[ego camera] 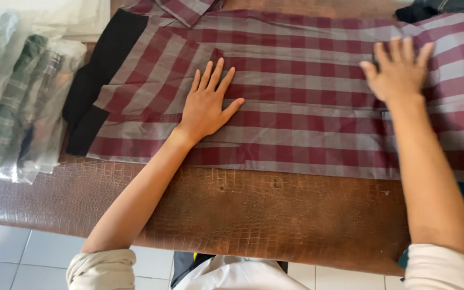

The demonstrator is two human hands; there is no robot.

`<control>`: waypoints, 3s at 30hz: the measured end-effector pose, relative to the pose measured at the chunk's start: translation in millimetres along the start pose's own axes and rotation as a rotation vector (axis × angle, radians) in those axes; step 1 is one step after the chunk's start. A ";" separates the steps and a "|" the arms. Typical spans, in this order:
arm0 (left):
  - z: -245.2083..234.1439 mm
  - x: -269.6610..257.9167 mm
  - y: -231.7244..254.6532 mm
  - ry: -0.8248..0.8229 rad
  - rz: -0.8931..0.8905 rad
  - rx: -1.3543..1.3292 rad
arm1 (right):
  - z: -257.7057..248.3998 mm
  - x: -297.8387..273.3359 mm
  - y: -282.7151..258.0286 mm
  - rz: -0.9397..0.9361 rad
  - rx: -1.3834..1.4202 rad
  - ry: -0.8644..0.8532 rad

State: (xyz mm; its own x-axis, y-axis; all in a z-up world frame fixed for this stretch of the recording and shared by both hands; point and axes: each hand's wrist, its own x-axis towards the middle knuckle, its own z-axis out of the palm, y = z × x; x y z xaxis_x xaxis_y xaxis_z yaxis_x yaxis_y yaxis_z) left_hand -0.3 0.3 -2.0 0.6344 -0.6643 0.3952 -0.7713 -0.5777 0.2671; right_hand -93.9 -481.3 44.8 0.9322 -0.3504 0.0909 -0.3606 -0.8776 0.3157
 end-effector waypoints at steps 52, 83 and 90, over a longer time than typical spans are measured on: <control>158.2 221.1 158.2 -0.038 0.390 -0.153 | 7.7 11.4 79.3 0.155 -0.342 0.103; 198.3 273.4 151.5 -0.031 0.231 -0.297 | -26.2 33.1 28.9 0.000 -0.371 0.583; 13.1 184.1 93.9 0.025 0.349 -0.212 | -93.5 -35.8 -142.9 -0.292 0.499 0.135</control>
State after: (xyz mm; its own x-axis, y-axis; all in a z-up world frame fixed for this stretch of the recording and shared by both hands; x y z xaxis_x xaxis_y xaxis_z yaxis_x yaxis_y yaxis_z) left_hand 44.8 -182.4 84.3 0.3336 -0.7900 0.5144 -0.9350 -0.2077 0.2873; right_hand -72.8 -312.7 84.8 0.9788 -0.0550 0.1973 -0.0287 -0.9906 -0.1337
